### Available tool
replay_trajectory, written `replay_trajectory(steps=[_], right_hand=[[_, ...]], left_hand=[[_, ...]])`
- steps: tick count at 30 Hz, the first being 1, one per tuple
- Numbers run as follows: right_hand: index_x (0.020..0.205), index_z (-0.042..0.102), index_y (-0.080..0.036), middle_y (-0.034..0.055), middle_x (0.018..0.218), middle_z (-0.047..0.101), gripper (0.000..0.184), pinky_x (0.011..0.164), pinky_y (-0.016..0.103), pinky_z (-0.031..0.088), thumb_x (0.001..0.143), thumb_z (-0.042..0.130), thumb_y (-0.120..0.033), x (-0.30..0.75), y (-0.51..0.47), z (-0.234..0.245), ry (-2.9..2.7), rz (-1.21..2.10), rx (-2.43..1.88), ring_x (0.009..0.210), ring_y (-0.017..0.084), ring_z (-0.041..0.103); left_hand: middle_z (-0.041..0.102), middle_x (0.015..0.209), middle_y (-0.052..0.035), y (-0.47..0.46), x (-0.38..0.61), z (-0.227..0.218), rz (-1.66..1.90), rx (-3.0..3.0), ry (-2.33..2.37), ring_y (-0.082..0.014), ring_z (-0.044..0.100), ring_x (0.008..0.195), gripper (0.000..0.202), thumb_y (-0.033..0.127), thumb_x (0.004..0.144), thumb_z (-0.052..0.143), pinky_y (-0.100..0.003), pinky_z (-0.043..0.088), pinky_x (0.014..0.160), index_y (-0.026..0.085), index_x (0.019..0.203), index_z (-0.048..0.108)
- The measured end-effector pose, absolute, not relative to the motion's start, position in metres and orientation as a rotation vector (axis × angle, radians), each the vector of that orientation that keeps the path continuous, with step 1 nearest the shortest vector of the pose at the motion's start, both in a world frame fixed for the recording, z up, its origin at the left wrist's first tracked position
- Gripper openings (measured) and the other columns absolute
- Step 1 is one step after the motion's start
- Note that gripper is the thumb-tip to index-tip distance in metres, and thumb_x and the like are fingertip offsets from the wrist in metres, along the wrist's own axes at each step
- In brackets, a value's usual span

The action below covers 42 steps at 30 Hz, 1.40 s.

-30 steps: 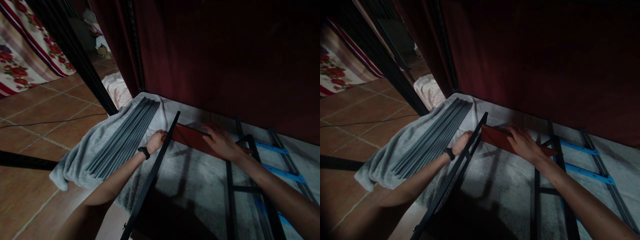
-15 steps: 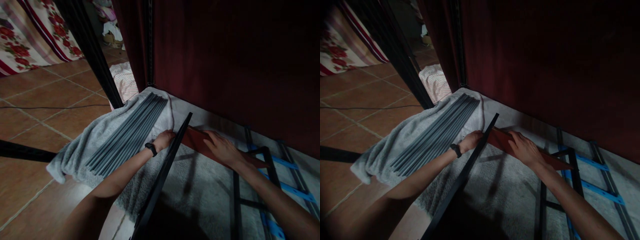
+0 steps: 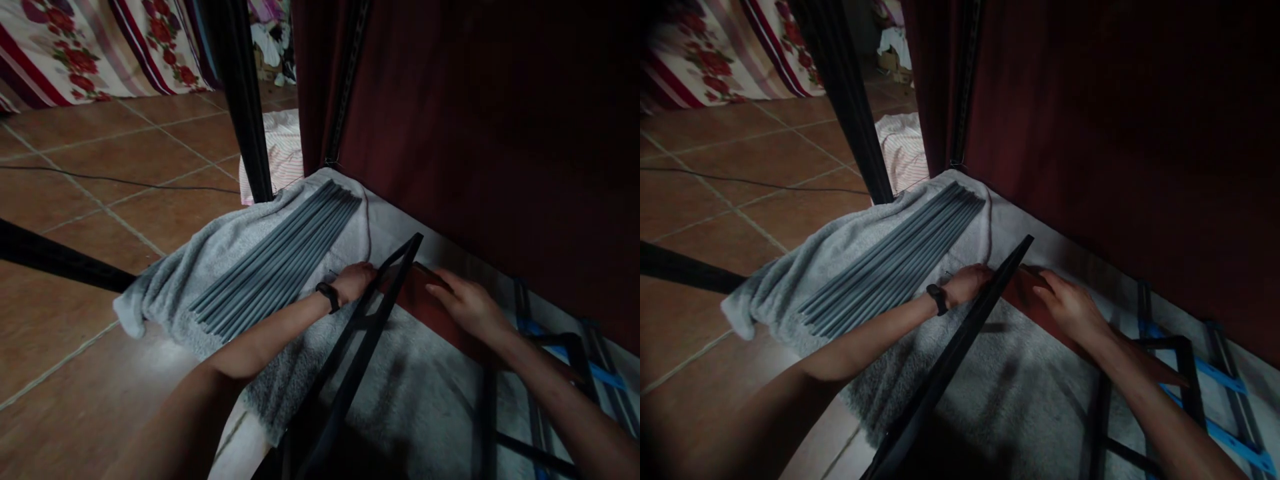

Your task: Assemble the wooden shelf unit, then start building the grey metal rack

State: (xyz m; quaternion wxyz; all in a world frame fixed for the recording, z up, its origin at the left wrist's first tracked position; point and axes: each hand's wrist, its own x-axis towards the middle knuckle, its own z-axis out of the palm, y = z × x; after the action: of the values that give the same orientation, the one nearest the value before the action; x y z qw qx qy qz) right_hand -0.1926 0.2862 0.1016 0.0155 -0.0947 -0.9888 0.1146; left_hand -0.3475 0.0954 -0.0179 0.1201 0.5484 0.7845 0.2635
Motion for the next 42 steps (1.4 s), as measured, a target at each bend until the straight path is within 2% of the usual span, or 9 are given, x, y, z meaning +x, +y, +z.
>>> replay_trajectory(steps=[9, 15, 21, 27, 30, 36, 42], right_hand=[[0.115, 0.065, -0.025, 0.0065, 0.104, 0.076, 0.038, 0.076, 0.036, 0.056, 0.094, 0.049, -0.051, -0.182, 0.288, 0.097, -3.029, 0.451, -0.357, 0.091, 0.027, 0.073], [0.114, 0.065, -0.026, 0.0055, 0.105, 0.076, 0.038, 0.074, 0.037, 0.056, 0.093, 0.049, -0.054, -0.182, 0.286, 0.100, -3.054, 0.480, -0.423, 0.093, 0.028, 0.072], [0.114, 0.065, -0.028, 0.0031, 0.105, 0.075, 0.039, 0.072, 0.034, 0.055, 0.094, 0.047, -0.056, -0.182, 0.285, 0.103, -3.094, 0.462, -0.471, 0.093, 0.026, 0.072], [0.113, 0.065, -0.027, 0.0042, 0.107, 0.075, 0.040, 0.072, 0.035, 0.056, 0.094, 0.047, -0.058, -0.183, 0.285, 0.101, -3.104, 0.468, -0.448, 0.096, 0.028, 0.071], [0.112, 0.066, -0.027, 0.0049, 0.105, 0.075, 0.039, 0.073, 0.037, 0.057, 0.094, 0.048, -0.057, -0.184, 0.284, 0.101, -3.092, 0.453, -0.437, 0.095, 0.029, 0.072], [0.112, 0.066, -0.027, 0.0052, 0.103, 0.076, 0.039, 0.073, 0.040, 0.057, 0.094, 0.047, -0.057, -0.183, 0.286, 0.101, -3.090, 0.483, -0.408, 0.093, 0.029, 0.072], [0.114, 0.066, -0.028, 0.0038, 0.104, 0.076, 0.040, 0.070, 0.036, 0.056, 0.094, 0.048, -0.057, -0.182, 0.287, 0.099, -3.083, 0.511, -0.445, 0.090, 0.027, 0.072]], left_hand=[[0.074, 0.101, -0.0109, 0.097, -0.351, -0.020, 0.787, 1.394, 2.301, -0.0208, 0.068, 0.092, 0.023, 0.014, 0.093, 0.050, -0.027, 0.050, 0.078, 0.011, 0.102, 0.071], [0.073, 0.106, -0.0109, 0.095, -0.351, -0.016, 0.736, 1.446, 2.298, -0.0246, 0.068, 0.100, 0.023, 0.016, 0.093, 0.050, -0.028, 0.049, 0.077, 0.013, 0.103, 0.071], [0.071, 0.115, -0.0080, 0.095, -0.349, -0.018, 0.778, 1.496, 2.294, -0.0214, 0.066, 0.105, 0.030, 0.016, 0.097, 0.041, -0.027, 0.048, 0.080, 0.018, 0.110, 0.068], [0.073, 0.106, -0.0118, 0.097, -0.357, -0.016, 0.680, 1.516, 2.244, -0.0238, 0.068, 0.099, 0.026, 0.017, 0.094, 0.047, -0.028, 0.048, 0.075, 0.015, 0.104, 0.071], [0.073, 0.105, -0.0107, 0.099, -0.356, -0.017, 0.673, 1.509, 2.250, -0.0235, 0.068, 0.096, 0.028, 0.020, 0.096, 0.045, -0.029, 0.048, 0.073, 0.016, 0.103, 0.072], [0.072, 0.108, -0.0096, 0.099, -0.353, -0.025, 0.762, 1.562, 2.275, -0.0223, 0.066, 0.098, 0.031, 0.020, 0.098, 0.042, -0.030, 0.048, 0.078, 0.019, 0.112, 0.069], [0.073, 0.103, -0.0114, 0.095, -0.361, -0.018, 0.704, 1.540, 2.203, -0.0232, 0.068, 0.096, 0.023, 0.017, 0.093, 0.051, -0.028, 0.047, 0.075, 0.013, 0.104, 0.071]])
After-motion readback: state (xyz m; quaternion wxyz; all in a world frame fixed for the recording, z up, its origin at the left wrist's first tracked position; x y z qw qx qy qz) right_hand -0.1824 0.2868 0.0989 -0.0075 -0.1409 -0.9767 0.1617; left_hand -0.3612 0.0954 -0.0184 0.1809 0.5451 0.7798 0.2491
